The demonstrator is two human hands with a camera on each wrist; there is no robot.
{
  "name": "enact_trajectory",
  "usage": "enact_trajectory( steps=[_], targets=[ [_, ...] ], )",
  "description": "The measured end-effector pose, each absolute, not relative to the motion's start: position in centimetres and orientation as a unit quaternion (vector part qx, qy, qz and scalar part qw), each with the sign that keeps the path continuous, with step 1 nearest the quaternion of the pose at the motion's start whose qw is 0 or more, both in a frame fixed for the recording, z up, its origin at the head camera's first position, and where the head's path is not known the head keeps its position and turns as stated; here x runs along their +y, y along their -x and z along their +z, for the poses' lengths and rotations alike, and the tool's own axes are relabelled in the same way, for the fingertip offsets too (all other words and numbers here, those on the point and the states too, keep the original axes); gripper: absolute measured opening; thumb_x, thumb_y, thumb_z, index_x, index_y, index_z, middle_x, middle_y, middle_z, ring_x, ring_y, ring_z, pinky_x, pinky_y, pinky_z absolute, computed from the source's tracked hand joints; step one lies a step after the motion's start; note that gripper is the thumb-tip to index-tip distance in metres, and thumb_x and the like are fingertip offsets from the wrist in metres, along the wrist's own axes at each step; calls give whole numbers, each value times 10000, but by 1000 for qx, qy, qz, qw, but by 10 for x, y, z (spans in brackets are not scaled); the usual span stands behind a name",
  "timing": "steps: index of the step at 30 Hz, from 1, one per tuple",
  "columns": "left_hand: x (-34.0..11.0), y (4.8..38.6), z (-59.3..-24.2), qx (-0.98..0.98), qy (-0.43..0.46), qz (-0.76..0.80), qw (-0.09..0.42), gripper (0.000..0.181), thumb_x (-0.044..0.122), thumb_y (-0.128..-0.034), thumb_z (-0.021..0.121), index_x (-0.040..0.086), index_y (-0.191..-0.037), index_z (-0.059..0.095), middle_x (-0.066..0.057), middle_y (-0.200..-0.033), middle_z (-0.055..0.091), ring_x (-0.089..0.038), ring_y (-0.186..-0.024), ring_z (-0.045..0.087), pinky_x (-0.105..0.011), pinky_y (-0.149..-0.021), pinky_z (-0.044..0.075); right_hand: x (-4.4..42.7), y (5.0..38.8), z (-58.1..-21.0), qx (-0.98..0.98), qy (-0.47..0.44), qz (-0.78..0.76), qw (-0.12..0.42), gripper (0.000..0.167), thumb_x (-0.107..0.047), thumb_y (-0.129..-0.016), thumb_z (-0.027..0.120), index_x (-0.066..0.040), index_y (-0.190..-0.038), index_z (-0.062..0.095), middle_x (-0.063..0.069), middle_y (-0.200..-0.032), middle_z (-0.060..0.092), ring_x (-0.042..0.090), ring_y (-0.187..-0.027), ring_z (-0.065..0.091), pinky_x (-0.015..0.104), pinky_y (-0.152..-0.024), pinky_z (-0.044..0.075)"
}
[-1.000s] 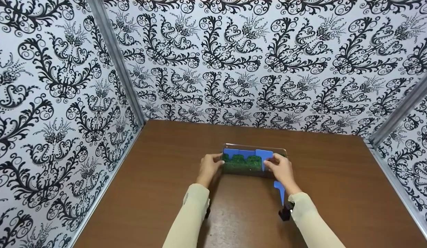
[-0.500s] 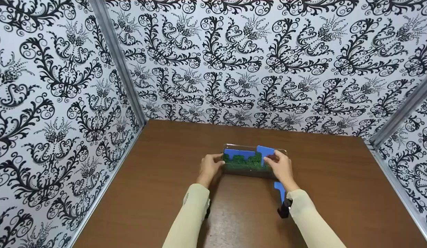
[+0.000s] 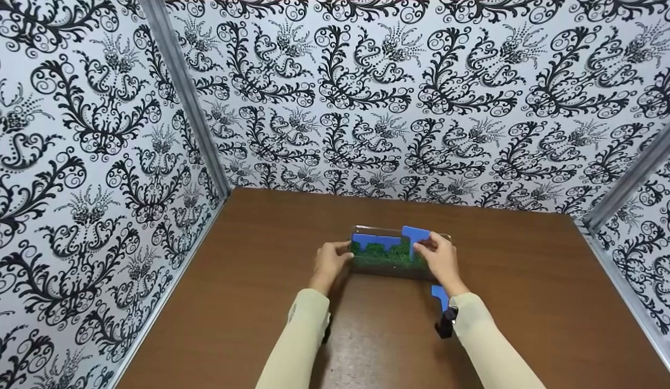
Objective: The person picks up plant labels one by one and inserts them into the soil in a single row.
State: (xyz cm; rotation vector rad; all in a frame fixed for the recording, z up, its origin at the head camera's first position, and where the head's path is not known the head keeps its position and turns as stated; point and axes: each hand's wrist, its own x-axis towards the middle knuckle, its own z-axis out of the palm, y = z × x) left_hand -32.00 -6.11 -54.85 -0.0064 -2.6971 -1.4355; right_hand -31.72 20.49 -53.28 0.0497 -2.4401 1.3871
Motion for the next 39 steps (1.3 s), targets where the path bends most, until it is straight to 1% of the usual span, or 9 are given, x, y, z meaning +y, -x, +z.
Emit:
enact_trajectory(
  steps=[4,11,16,21,24,28,32,35,39],
  targets=[
    [-61,319,-548,-880,0,-473,39,331,128,-901,735,115,-1231,725,-134,-1206,724,-337,-1144,669,-488,-947,539,205,320,-534,-858,-19,486,167,104,-67,-866,761,5,-917,705,204,-963,762,282,-907,735,108,-673,475],
    [-60,320,-548,-894,-27,-447,22,348,195,-903,741,228,-1249,722,-69,-1204,734,-300,-1142,670,-471,-958,538,206,324,-537,-859,-29,484,163,110,-60,-874,750,2,-956,713,201,-988,757,321,-958,732,88,-698,485],
    [-60,321,-549,-895,-26,-445,27,338,191,-898,746,223,-1235,731,-80,-1240,718,-307,-1175,655,-480,-980,526,206,327,-539,-859,-38,482,169,81,-53,-867,755,-1,-906,705,196,-953,760,317,-924,738,107,-683,495],
    [-61,320,-549,-894,-26,-447,26,337,190,-900,744,216,-1236,730,-85,-1241,717,-304,-1178,655,-477,-983,526,206,330,-541,-862,-32,479,161,84,-56,-873,750,-6,-932,715,184,-945,759,278,-894,730,119,-666,489],
    [-60,320,-548,-892,-29,-450,22,338,190,-904,740,217,-1241,727,-84,-1239,718,-302,-1182,653,-477,-988,524,207,331,-543,-870,-27,466,157,105,-71,-880,747,-13,-965,720,185,-958,760,287,-900,731,172,-691,519],
    [-60,321,-547,-891,-32,-453,20,338,191,-906,738,213,-1243,726,-92,-1250,712,-311,-1192,646,-485,-993,520,207,333,-545,-886,-18,437,153,135,-131,-887,753,-67,-1005,733,147,-979,773,290,-920,740,310,-740,567],
    [-59,321,-547,-890,-31,-455,21,333,187,-904,739,204,-1237,730,-100,-1264,703,-319,-1204,638,-491,-997,516,207,333,-547,-893,-24,422,154,124,-135,-890,749,-86,-1003,731,134,-980,777,291,-920,741,418,-773,578],
    [-59,320,-547,-889,-28,-456,26,328,182,-901,742,203,-1229,735,-99,-1267,702,-322,-1201,640,-492,-989,521,208,333,-548,-894,-32,420,150,106,-119,-898,737,-71,-992,721,148,-985,773,296,-920,739,447,-787,579],
    [-60,320,-548,-895,-10,-444,46,326,170,-890,752,187,-1216,741,-98,-1239,716,-324,-1159,662,-488,-923,549,208,333,-550,-902,-32,405,147,102,-125,-907,729,-75,-995,722,148,-995,772,298,-917,741,462,-788,580]
  ],
)
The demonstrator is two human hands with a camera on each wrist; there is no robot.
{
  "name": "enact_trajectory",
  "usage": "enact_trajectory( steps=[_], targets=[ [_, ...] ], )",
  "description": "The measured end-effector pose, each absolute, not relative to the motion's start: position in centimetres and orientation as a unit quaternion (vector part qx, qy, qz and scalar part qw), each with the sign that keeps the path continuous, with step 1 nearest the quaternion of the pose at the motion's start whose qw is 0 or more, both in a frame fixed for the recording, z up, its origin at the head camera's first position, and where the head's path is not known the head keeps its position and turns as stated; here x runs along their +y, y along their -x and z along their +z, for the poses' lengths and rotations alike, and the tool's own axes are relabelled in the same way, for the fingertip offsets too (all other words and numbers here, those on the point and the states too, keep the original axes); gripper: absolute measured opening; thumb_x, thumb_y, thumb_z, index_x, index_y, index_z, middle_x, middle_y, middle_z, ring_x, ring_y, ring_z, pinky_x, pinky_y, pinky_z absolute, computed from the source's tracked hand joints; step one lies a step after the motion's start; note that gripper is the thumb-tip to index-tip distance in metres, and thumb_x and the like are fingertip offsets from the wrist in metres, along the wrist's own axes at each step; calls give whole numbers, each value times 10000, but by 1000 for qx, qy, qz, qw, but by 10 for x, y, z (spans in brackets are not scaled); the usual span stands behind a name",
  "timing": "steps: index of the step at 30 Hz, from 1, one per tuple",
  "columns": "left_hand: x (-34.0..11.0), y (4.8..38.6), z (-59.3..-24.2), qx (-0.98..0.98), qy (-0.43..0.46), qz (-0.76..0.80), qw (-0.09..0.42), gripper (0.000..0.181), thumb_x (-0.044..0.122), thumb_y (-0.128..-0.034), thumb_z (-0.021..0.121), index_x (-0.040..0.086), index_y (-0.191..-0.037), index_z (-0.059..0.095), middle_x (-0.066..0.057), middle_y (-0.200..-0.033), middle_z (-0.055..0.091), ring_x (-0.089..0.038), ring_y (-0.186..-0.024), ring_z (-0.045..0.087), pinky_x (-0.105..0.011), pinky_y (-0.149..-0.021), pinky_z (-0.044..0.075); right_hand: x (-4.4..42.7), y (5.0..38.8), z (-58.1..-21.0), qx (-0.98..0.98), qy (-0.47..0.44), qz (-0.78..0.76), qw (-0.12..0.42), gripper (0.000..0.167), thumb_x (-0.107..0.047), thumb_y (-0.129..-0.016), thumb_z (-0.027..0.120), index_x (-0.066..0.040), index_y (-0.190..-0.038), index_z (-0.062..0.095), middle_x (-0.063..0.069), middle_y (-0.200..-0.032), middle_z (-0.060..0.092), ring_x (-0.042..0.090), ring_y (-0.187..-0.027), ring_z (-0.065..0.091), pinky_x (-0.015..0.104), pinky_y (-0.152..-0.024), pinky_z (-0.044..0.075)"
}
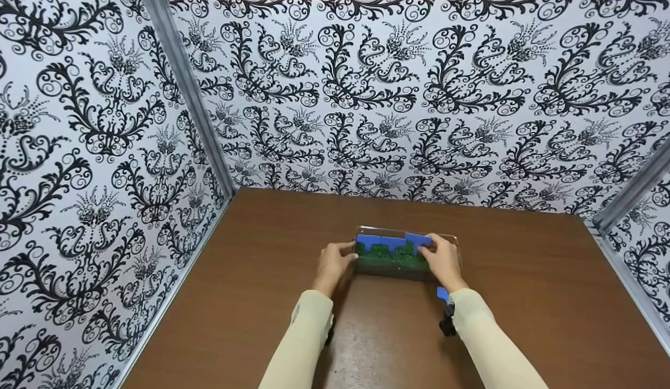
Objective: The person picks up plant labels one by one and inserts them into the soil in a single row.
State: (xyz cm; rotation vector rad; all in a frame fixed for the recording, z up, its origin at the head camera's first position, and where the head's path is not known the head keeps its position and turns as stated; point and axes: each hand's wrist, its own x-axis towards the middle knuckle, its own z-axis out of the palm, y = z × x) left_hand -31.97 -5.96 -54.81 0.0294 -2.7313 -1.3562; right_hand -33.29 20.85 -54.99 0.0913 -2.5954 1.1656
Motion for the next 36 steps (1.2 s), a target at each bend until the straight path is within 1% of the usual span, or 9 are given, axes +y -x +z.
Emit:
enact_trajectory(
  steps=[4,12,25,32,36],
  targets=[
    [-60,320,-549,-895,-1,-442,56,330,158,-888,753,165,-1218,739,-98,-1223,723,-316,-1137,674,-481,-889,561,209,333,-550,-907,-31,391,155,113,-124,-901,734,-70,-999,724,159,-986,771,313,-906,740,485,-790,574],
    [-59,319,-548,-890,5,-453,51,331,123,-903,731,112,-1234,725,-119,-1222,720,-312,-1137,672,-469,-915,560,209,334,-552,-912,-23,382,147,132,-123,-909,724,-62,-1026,725,169,-985,767,319,-906,734,491,-797,574],
    [-58,319,-548,-885,-6,-463,45,323,129,-899,738,125,-1222,733,-107,-1259,703,-309,-1200,643,-473,-978,534,208,336,-553,-922,-15,363,137,91,-94,-891,733,-42,-964,718,184,-990,761,344,-941,720,519,-834,554],
    [-60,319,-548,-892,-9,-451,34,336,163,-909,731,198,-1243,725,-78,-1285,694,-302,-1221,633,-484,-996,522,210,336,-551,-933,-12,336,127,162,-115,-886,740,-39,-1029,728,191,-969,760,352,-909,719,524,-816,552],
    [-61,320,-548,-892,-9,-451,37,330,164,-907,733,190,-1235,730,-80,-1283,695,-300,-1225,632,-482,-1005,517,210,338,-551,-933,-12,340,121,176,-94,-881,741,-15,-1037,723,207,-985,755,361,-928,720,523,-830,555]
  ],
)
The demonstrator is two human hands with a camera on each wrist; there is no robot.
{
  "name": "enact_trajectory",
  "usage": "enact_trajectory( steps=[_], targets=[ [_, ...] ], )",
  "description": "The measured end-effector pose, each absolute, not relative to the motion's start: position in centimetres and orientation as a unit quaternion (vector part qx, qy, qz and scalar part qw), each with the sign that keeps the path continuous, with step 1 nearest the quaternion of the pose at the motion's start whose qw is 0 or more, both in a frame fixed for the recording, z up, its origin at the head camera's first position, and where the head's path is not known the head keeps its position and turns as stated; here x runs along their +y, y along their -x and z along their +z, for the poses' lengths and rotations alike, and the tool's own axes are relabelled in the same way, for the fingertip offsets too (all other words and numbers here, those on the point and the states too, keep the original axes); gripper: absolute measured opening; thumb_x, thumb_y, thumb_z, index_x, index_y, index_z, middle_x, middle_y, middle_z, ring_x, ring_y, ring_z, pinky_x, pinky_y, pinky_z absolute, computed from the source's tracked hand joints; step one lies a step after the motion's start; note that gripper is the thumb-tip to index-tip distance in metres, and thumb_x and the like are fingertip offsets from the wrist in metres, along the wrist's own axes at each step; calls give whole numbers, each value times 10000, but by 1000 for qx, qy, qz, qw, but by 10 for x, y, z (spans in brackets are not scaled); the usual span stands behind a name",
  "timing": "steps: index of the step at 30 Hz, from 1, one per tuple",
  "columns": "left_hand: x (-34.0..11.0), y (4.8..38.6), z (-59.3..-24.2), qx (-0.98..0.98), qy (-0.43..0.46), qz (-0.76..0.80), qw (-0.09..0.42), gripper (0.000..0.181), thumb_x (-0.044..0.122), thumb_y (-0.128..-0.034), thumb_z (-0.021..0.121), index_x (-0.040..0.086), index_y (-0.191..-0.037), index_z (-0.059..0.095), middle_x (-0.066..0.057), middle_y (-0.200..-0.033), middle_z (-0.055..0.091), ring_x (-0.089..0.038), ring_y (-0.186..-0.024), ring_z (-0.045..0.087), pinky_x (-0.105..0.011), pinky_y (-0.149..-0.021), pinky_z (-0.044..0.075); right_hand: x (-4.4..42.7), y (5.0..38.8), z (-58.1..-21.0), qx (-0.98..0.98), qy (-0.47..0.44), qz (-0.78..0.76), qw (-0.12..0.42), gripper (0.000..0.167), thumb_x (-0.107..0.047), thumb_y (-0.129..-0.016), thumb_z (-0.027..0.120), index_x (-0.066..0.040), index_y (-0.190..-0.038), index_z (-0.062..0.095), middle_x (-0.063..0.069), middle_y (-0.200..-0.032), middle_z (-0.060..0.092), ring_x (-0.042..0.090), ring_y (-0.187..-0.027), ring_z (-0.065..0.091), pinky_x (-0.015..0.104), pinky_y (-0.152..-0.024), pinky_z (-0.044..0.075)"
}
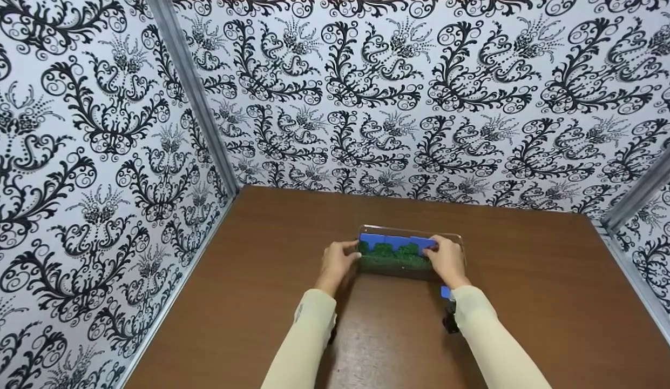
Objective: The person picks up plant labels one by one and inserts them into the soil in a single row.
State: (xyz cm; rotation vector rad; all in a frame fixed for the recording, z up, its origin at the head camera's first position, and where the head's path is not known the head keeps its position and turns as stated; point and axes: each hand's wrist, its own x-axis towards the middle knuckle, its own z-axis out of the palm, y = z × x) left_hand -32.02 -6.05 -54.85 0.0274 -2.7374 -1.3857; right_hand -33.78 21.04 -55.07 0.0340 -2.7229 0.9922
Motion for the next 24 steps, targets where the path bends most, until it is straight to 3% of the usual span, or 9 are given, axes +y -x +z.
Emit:
enact_trajectory(
  steps=[19,24],
  targets=[
    [-59,317,-544,-888,-22,-460,13,334,171,-930,706,181,-1264,712,-75,-1311,680,-283,-1255,616,-464,-1027,512,212,341,-548,-939,-1,337,65,224,-82,-907,705,31,-1100,696,254,-1079,725,390,-980,702,519,-833,562],
    [-59,318,-545,-889,-24,-456,14,341,179,-921,719,194,-1261,714,-74,-1300,687,-283,-1254,614,-455,-1029,509,213,343,-549,-945,-10,321,67,282,-95,-887,727,37,-1134,692,241,-1026,736,385,-928,708,532,-827,555]
  ],
)
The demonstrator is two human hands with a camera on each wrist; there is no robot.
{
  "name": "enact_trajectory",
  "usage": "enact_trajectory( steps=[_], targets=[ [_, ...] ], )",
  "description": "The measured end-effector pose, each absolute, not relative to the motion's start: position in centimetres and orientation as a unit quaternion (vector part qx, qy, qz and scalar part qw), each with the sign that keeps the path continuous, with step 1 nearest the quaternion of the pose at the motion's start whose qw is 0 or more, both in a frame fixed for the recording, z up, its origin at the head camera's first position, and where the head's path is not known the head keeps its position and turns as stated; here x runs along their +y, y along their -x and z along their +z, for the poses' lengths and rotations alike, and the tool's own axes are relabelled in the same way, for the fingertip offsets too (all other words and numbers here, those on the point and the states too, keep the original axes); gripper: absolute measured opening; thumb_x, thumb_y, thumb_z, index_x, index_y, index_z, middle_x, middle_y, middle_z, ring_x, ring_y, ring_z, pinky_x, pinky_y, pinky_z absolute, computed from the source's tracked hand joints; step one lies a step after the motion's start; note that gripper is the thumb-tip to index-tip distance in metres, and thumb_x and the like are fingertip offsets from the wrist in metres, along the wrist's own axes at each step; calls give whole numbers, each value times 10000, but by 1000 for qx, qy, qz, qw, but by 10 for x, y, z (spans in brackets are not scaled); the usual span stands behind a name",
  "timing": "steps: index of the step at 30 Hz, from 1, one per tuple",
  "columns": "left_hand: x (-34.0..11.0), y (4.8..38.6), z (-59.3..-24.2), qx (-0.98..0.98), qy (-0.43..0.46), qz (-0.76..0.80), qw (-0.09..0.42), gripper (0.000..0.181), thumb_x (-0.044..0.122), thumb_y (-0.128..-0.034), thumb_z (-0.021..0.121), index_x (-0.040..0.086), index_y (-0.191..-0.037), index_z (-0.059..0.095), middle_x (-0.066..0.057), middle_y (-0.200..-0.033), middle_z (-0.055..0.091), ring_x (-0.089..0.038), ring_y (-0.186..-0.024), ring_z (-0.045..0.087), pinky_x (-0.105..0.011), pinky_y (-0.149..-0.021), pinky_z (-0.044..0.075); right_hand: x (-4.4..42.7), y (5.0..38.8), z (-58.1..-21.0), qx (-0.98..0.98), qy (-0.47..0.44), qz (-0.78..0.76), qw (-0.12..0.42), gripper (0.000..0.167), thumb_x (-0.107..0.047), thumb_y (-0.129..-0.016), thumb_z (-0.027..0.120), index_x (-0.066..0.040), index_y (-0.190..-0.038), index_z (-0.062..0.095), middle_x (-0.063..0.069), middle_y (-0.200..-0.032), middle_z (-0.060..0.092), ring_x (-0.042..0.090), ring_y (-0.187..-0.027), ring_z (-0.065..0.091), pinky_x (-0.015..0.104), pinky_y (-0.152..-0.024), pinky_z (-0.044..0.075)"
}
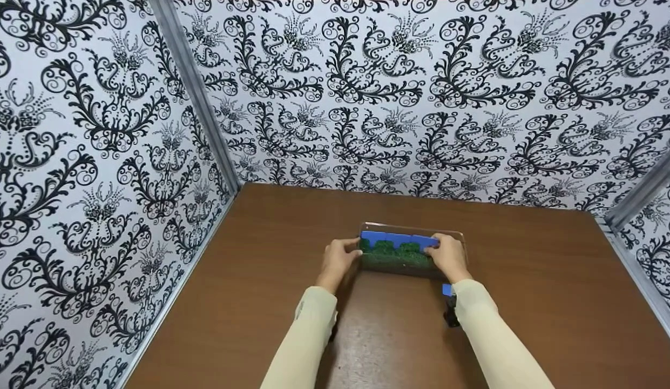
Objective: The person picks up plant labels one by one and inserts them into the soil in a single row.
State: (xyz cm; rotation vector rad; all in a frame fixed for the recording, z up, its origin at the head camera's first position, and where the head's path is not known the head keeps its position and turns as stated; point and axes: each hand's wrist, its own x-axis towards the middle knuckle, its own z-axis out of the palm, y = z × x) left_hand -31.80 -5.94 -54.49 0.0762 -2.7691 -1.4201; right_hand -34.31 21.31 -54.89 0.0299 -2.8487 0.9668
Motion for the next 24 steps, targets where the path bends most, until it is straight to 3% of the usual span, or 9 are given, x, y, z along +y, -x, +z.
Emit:
enact_trajectory(
  steps=[6,24],
  targets=[
    [-60,319,-546,-892,-24,-452,19,341,182,-914,727,198,-1255,719,-70,-1279,699,-275,-1234,628,-443,-1017,517,212,344,-548,-946,-12,317,70,269,-99,-863,749,36,-1092,703,223,-954,739,373,-877,699,534,-804,539],
    [-60,321,-548,-885,-25,-465,19,337,164,-919,721,190,-1255,717,-84,-1288,692,-284,-1238,623,-451,-1024,513,210,342,-548,-945,-11,320,63,262,-70,-896,715,47,-1129,690,258,-1027,730,390,-922,711,526,-787,563]
  ],
)
